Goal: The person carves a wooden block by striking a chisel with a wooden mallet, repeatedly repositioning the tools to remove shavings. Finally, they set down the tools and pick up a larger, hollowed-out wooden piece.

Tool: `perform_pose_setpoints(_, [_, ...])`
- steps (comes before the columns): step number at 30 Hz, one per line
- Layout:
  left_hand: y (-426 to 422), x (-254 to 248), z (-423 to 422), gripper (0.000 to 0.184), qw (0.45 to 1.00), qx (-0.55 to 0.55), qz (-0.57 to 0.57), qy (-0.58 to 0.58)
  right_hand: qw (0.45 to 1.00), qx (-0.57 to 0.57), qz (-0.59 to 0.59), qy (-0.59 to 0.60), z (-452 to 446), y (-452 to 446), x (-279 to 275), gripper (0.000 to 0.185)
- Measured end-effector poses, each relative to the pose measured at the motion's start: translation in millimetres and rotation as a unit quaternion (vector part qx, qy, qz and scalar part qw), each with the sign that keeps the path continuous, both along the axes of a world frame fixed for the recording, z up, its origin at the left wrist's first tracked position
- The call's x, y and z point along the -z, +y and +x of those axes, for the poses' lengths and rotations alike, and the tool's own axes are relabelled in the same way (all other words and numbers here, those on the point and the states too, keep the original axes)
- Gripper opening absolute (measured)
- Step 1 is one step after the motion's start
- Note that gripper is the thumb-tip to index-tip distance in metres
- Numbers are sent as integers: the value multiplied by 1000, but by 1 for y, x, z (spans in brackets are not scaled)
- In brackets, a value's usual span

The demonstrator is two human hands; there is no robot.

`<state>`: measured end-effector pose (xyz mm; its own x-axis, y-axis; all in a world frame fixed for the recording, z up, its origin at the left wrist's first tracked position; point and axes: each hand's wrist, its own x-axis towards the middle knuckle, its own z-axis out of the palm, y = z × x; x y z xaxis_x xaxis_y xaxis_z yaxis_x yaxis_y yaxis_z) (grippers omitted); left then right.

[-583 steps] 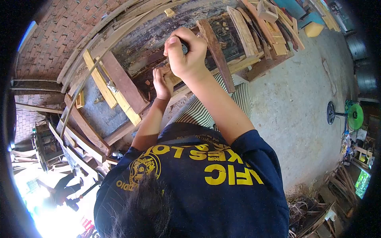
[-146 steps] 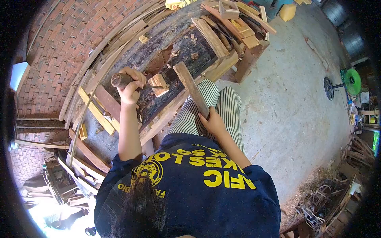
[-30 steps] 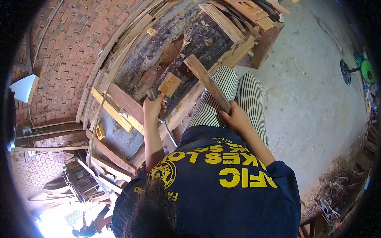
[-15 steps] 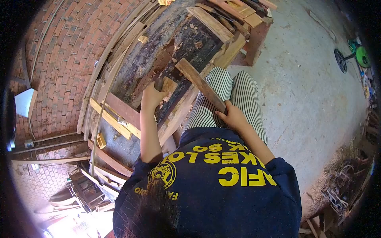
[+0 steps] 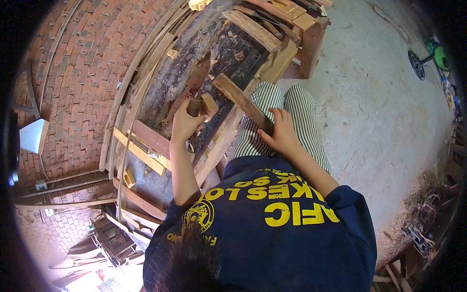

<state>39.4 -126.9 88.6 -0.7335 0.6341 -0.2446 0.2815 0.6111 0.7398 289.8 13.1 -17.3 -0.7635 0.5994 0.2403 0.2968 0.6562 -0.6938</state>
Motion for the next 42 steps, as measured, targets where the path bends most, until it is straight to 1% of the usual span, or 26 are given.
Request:
perform_pose_setpoints(2, [-1, 8, 1, 45, 999, 42, 6, -35, 998, -12, 55, 20, -17, -2, -17, 65])
perform_pose_setpoints(3, [1, 1, 6, 45, 998, 45, 6, -36, 991, -57, -92, 79, -28, -6, -20, 67])
perform_pose_setpoints(4, [4, -11, 13, 47, 996, 75, -11, -50, 957, -102, -237, 137, -39, -11, -25, 70])
perform_pose_setpoints(5, [5, -18, 18, 49, 992, 103, -28, -63, 957, -100, -236, 136, -50, -15, -32, 70])
perform_pose_setpoints(7, [0, -5, 19, 51, 992, 125, 5, -23, 894, -139, -400, 147, -71, -23, -52, 72])
perform_pose_setpoints(10, [-6, -10, 23, 54, 988, 148, 30, 31, 895, -156, -394, 136, -91, -31, -65, 74])
perform_pose_setpoints(12, [-11, -29, 30, 55, 994, 73, 81, 13, 886, -161, -396, 180, -100, -36, -60, 65])
perform_pose_setpoints(13, [-15, -38, 33, 60, 992, 61, 100, 53, 779, -147, -567, 224, -103, -39, -60, 60])
perform_pose_setpoints(14, [-21, -43, 32, 60, 992, 58, 99, 53, 640, -125, -713, 257, -105, -41, -60, 56])
perform_pose_setpoints(15, [-27, -47, 30, 64, 990, 9, 137, -27, 639, -127, -715, 254, -105, -41, -60, 56])
perform_pose_setpoints(17, [-41, -54, 24, 75, 970, -35, 190, -147, 484, -137, -834, 228, -103, -39, -58, 46])
perform_pose_setpoints(18, [-44, -54, 23, 75, 970, -38, 190, -148, 399, -139, -881, 211, -101, -37, -56, 42])
perform_pose_setpoints(20, [-49, -52, 23, 78, 970, 32, 211, -117, 400, -140, -889, 174, -100, -37, -45, 43])
perform_pose_setpoints(22, [-45, -47, 24, 79, 972, 33, 203, -115, 277, -221, -917, 181, -103, -42, -33, 41])
perform_pose_setpoints(23, [-43, -40, 24, 80, 975, 55, 197, -88, 277, -222, -918, 179, -103, -44, -28, 41])
perform_pose_setpoints(25, [-34, -40, 31, 74, 984, 60, 164, -33, 341, -198, -911, 117, -103, -47, -35, 40])
perform_pose_setpoints(26, [-31, -39, 33, 74, 984, 62, 165, -34, 342, -197, -911, 118, -104, -47, -35, 40])
perform_pose_setpoints(28, [-25, -32, 35, 65, 993, 16, 99, 57, 471, -107, -874, 41, -104, -47, -32, 38])
perform_pose_setpoints(29, [-23, -27, 32, 65, 993, 18, 99, 55, 472, -105, -874, 42, -102, -47, -31, 38])
perform_pose_setpoints(31, [-19, -12, 23, 61, 989, 21, 98, 112, 741, -30, -668, -55, -98, -50, -30, 33])
perform_pose_setpoints(32, [-16, -6, 18, 61, 989, 21, 97, 112, 741, -29, -669, -55, -94, -49, -28, 33])
perform_pose_setpoints(34, [-9, 7, 5, 64, 994, -16, 105, 28, 787, -46, -615, -12, -84, -42, -26, 31])
perform_pose_setpoints(36, [-6, 21, -5, 65, 993, 0, 110, 30, 800, -39, -599, -10, -72, -34, -26, 27])
perform_pose_setpoints(39, [2, 16, -4, 66, 997, 21, 69, 37, 863, -15, -489, 127, -47, -25, -15, 15])
perform_pose_setpoints(41, [2, 14, -5, 74, 994, -25, 37, -98, 905, 31, -403, 135, -30, -19, -4, 15])
perform_pose_setpoints(42, [1, 19, -8, 74, 994, -26, 36, -99, 916, 54, -375, 133, -23, -16, -6, 15])
